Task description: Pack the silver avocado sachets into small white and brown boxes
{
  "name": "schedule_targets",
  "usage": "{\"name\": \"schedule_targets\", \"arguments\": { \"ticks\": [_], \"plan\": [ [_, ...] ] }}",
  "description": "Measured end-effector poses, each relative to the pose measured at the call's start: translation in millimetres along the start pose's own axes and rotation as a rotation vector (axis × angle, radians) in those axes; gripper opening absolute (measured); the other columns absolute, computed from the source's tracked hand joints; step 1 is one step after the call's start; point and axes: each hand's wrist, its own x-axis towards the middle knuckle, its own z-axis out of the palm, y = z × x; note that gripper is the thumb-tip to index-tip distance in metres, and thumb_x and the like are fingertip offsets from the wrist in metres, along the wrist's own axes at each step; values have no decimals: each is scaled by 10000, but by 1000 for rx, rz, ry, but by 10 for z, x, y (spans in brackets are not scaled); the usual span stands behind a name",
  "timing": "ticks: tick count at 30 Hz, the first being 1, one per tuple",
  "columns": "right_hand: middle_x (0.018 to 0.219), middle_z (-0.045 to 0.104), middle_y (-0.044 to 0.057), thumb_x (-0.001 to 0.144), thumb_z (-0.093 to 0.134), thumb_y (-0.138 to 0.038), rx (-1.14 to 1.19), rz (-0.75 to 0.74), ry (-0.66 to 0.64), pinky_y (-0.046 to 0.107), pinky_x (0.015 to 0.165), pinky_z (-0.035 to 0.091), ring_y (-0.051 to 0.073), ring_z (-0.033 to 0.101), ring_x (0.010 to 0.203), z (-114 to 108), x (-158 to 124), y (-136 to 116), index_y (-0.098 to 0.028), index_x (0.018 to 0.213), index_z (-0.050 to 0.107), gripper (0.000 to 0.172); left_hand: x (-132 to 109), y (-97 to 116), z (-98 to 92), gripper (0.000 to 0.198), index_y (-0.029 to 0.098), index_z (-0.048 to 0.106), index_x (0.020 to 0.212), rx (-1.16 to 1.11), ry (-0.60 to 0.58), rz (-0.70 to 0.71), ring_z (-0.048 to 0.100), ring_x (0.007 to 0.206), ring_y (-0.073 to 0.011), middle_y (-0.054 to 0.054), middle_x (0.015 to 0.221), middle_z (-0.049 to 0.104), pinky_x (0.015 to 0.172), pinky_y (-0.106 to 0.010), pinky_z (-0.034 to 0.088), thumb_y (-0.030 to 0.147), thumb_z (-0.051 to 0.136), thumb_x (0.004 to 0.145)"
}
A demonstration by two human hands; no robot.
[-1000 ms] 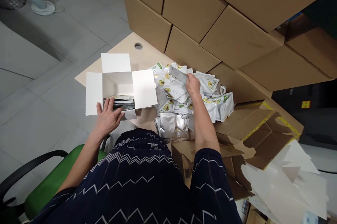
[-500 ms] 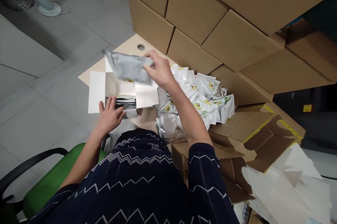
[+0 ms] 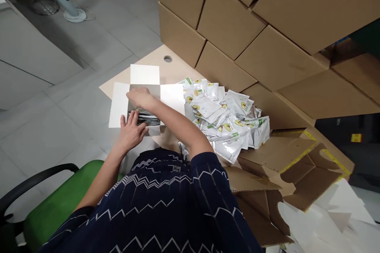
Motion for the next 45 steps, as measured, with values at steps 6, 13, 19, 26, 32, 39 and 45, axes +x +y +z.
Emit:
{"name": "schedule_targets", "arguments": {
  "ticks": [6, 13, 19, 26, 32, 39, 45],
  "plan": [
    [1363, 646, 147, 925, 579, -173, 187, 51, -39, 332, 922, 516, 263, 632, 1206, 421, 47, 325, -149, 1403, 503, 485, -7, -6, 7, 213, 205, 701, 939, -14, 12, -4, 182, 1547, -401, -107, 1684, 219, 1195, -725, 113, 347, 544, 963],
    [1281, 696, 153, 945, 510, -135, 111, 96, -197, 322, 869, 513, 277, 666, 1162, 464, -10, 349, -161, 1234, 683, 338, 3, -15, 19, 225, 193, 696, 938, -14, 15, 9, 189, 1540, -423, -124, 1692, 175, 1186, -737, 108, 344, 533, 972],
    [1273, 701, 158, 954, 516, -152, 120, 118, -243, 288, 830, 498, 257, 670, 1138, 441, 93, 350, -133, 1222, 699, 325, 20, 18, -5, 227, 194, 702, 938, -43, 10, -1, 162, 1545, -429, -116, 1698, 145, 1185, -739, 91, 338, 529, 973],
    [1223, 718, 178, 916, 559, -169, 154, 105, -253, 270, 751, 493, 252, 695, 1056, 490, -41, 275, -114, 1206, 691, 323, 24, 8, -20, 251, 194, 712, 947, -43, -5, -5, 161, 1544, -431, -123, 1700, 128, 1185, -737, 90, 352, 518, 976],
    [1208, 730, 115, 953, 523, -198, 389, -31, 33, 279, 865, 459, 203, 663, 1054, 262, -605, 383, -159, 1215, 687, 312, 18, -9, -6, 254, 201, 712, 980, -30, -10, 5, 159, 1543, -437, -125, 1703, 109, 1172, -753, 103, 361, 514, 978],
    [1200, 708, 129, 958, 512, -263, 227, 558, 205, 328, 919, 454, 236, 635, 1096, 306, -1647, 1451, -144, 1216, 676, 328, 17, -7, -9, 220, 225, 702, 949, -81, 1, -8, 134, 1557, -402, -75, 1702, 163, 1191, -739, 84, 353, 525, 969],
    [1657, 294, 132, 858, 606, -87, 43, 848, -374, 459, 1141, 336, 300, 293, 1504, 1095, -2156, 2004, -290, 1595, 305, 822, 21, 4, -26, 196, 228, 697, 939, -79, 13, 0, 148, 1554, -405, -73, 1697, 184, 1181, -750, 102, 342, 540, 961]
  ]
}}
